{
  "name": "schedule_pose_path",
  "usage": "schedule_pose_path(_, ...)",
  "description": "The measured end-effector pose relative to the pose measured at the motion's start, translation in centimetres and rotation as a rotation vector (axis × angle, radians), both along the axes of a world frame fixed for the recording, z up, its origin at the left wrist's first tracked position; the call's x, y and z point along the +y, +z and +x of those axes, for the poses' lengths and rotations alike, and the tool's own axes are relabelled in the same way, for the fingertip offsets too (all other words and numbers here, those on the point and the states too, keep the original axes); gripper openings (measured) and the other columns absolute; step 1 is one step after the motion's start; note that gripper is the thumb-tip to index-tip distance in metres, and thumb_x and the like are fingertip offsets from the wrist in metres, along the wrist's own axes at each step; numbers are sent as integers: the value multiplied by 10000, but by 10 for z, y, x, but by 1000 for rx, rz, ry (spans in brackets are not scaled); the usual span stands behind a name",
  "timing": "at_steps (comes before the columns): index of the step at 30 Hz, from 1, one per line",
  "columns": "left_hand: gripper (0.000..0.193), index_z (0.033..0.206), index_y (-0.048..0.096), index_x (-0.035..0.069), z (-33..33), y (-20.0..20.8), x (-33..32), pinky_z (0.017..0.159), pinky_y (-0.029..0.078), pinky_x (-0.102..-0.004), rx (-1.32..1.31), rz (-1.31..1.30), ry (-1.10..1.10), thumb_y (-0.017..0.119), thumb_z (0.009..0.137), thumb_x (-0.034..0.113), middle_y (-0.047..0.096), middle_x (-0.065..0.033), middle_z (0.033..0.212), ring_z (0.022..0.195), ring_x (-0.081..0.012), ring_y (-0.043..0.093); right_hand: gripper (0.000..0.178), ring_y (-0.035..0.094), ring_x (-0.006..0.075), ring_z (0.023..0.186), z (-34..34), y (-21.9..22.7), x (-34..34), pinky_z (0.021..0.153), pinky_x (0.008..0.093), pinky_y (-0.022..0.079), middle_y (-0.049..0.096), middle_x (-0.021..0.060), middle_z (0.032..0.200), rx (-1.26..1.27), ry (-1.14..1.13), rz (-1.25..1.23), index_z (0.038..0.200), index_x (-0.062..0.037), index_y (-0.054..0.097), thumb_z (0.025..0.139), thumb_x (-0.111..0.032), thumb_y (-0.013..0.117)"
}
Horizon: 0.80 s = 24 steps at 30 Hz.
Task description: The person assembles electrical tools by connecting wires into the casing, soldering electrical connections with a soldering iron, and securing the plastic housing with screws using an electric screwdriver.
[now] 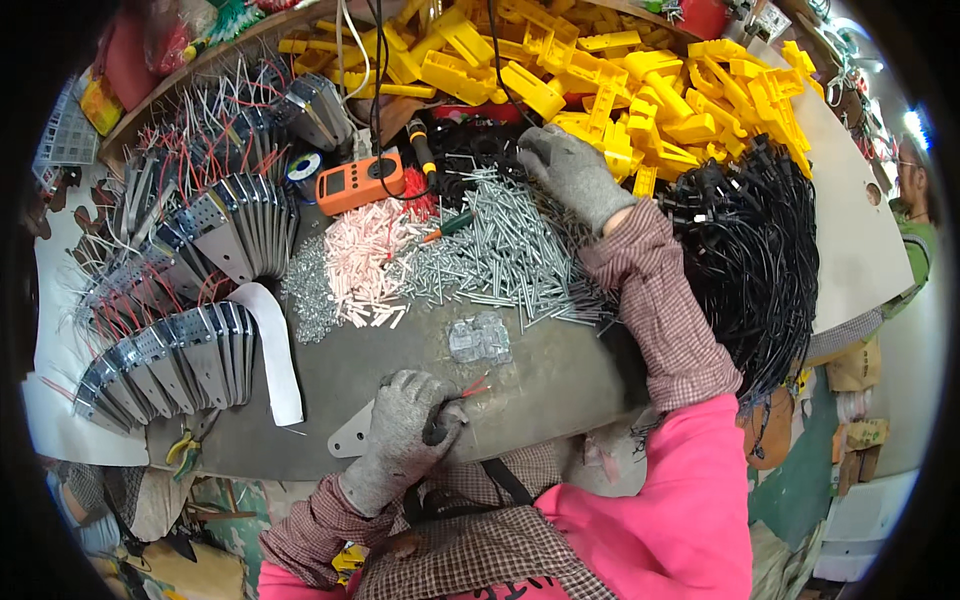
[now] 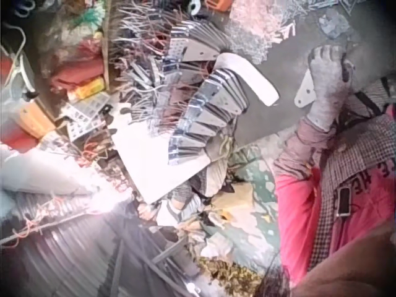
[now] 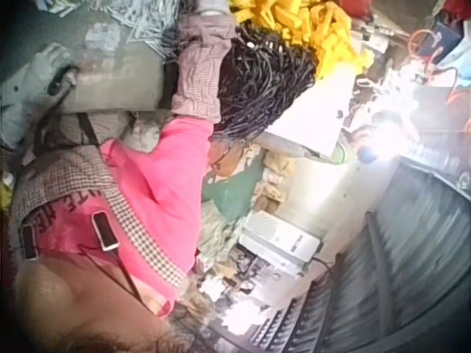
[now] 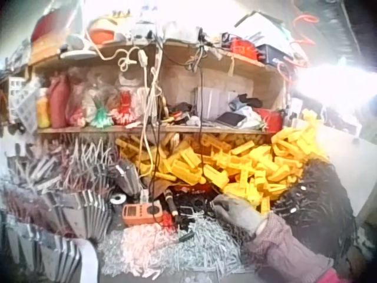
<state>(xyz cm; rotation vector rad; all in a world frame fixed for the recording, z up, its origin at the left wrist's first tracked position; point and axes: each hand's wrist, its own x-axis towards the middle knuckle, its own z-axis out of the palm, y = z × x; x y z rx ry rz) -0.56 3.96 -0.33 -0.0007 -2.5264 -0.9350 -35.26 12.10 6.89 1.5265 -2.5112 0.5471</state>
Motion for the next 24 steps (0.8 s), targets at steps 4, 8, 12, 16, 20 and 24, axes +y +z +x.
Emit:
schedule_pose_path(4, 222, 952, 624, 66, -6, 1, 6, 792, 445, -461, -42, 2, 5, 699, 751, 119, 600, -117, 843, 835, -355, 573, 269, 634, 369, 985, -9, -4, -10, 843, 458, 519, 632, 149, 1065, 93, -169, 307, 1076, -75, 658, 917, -288, 619)
schedule_pose_path(8, 220, 956, 621, 63, -8, 2, 2, 785, 443, -457, -22, 90, 13, 702, 763, 129, 596, -124, 845, 832, -352, 573, 199, 641, 363, 916, -31, -6, 2, 784, 463, 531, 617, 148, 972, 278, -246, -81, 1040, -104, 682, 899, -239, 642)
schedule_pose_path(12, 244, 971, 622, 56, -8, 4, -1, 795, 456, -445, -4, 149, 28, 726, 770, 149, 617, -124, 889, 856, -348, 590, 200, 645, 345, 931, -27, -24, 10, 800, 427, 524, 637, 148, 958, 208, -293, -152, 1026, -79, 698, 897, -224, 652)
schedule_pose_path(16, 253, 977, 623, 53, -7, 2, -2, 795, 459, -446, 5, 115, 11, 730, 765, 142, 624, -127, 895, 858, -354, 592, 225, 655, 317, 976, -36, -27, 10, 847, 395, 518, 686, 151, 1025, 49, -201, -366, 1011, -44, 707, 890, -231, 671)
schedule_pose_path(20, 267, 994, 629, 54, -6, 0, -1, 795, 458, -441, 5, 113, -7, 734, 761, 129, 616, -124, 882, 854, -349, 594, 257, 679, 301, 875, -53, -34, 6, 821, 358, 522, 710, 138, 943, 24, -269, -281, 1036, -29, 702, 928, -253, 637)
schedule_pose_path(24, 278, 999, 633, 55, -7, 2, 5, 785, 459, -437, -3, 104, -15, 741, 752, 122, 610, -116, 869, 845, -333, 594, 312, 574, 94, 645, -47, -13, 18, 652, 237, 475, 665, 40, 778, -842, -355, -859, 978, 16, 702, 944, -284, 623)
